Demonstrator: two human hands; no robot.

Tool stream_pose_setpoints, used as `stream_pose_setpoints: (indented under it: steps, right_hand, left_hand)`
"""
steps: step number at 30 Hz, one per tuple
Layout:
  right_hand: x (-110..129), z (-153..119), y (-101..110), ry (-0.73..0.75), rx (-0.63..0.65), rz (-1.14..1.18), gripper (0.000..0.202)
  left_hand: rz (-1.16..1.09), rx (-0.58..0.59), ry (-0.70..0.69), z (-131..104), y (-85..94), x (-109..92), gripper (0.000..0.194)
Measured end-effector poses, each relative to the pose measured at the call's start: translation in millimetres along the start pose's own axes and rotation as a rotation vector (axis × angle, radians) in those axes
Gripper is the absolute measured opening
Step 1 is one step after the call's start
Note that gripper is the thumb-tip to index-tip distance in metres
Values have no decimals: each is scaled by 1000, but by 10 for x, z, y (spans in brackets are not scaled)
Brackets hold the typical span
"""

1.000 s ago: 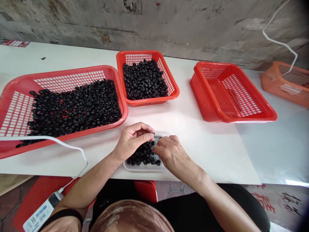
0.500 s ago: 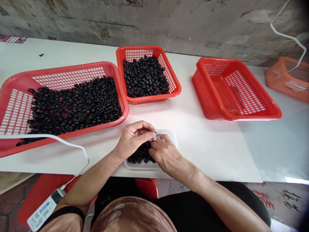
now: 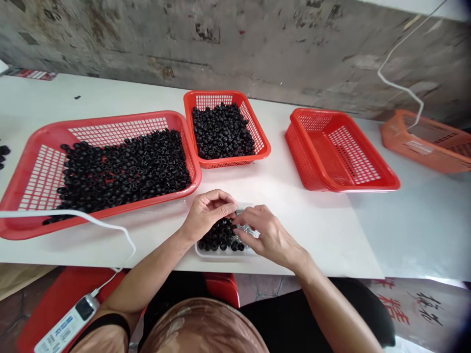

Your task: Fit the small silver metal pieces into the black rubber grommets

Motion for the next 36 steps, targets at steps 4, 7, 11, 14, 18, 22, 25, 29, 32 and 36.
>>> stream_pose_setpoints:
  steps: [4, 7, 11, 14, 18, 22, 25, 29, 32, 36]
  right_hand:
    - [87, -107, 324, -3, -265, 74, 7]
    - [210, -113, 365, 47, -321, -29, 9]
    - [368, -62, 299, 136, -307, -148, 18]
    - [447, -42, 224, 211, -264, -122, 33]
    - [432, -56, 162, 213, -224, -4, 46]
    - [361, -101, 180, 163, -281, 73, 38]
    - [311, -125, 203, 128, -322, 108, 28]
    - [301, -133, 211, 140, -319, 106, 25]
    - [328, -139, 223, 178, -330, 58, 25]
    - [314, -137, 221, 139, -355, 10, 21]
  left_hand:
    - [33, 32, 45, -54, -16, -39, 29]
    - [67, 53, 80, -180, -74, -37, 26]
    - [77, -30, 42, -372, -91, -39, 26]
    - [55, -85, 32, -469, -81, -11, 26]
    - [2, -101, 80, -532, -76, 63, 27]
    - [-65, -81, 143, -568, -87, 148, 26]
    - [-93, -89, 169, -587, -80, 187, 27]
    - [-95, -111, 175, -587, -75, 211, 28]
    - [-43, -110, 149, -571, -80, 207, 28]
    - [166, -135, 15, -556, -57, 99, 22]
Point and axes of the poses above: each hand's wrist, its own z-axis towards the middle knuckle, its own y-axis out of the back of the hand, x = y × z, the point moved 8 cm from there along z, towards the middle knuckle, and after that the axes turned 6 degrees about z, right-handed, at the moved point
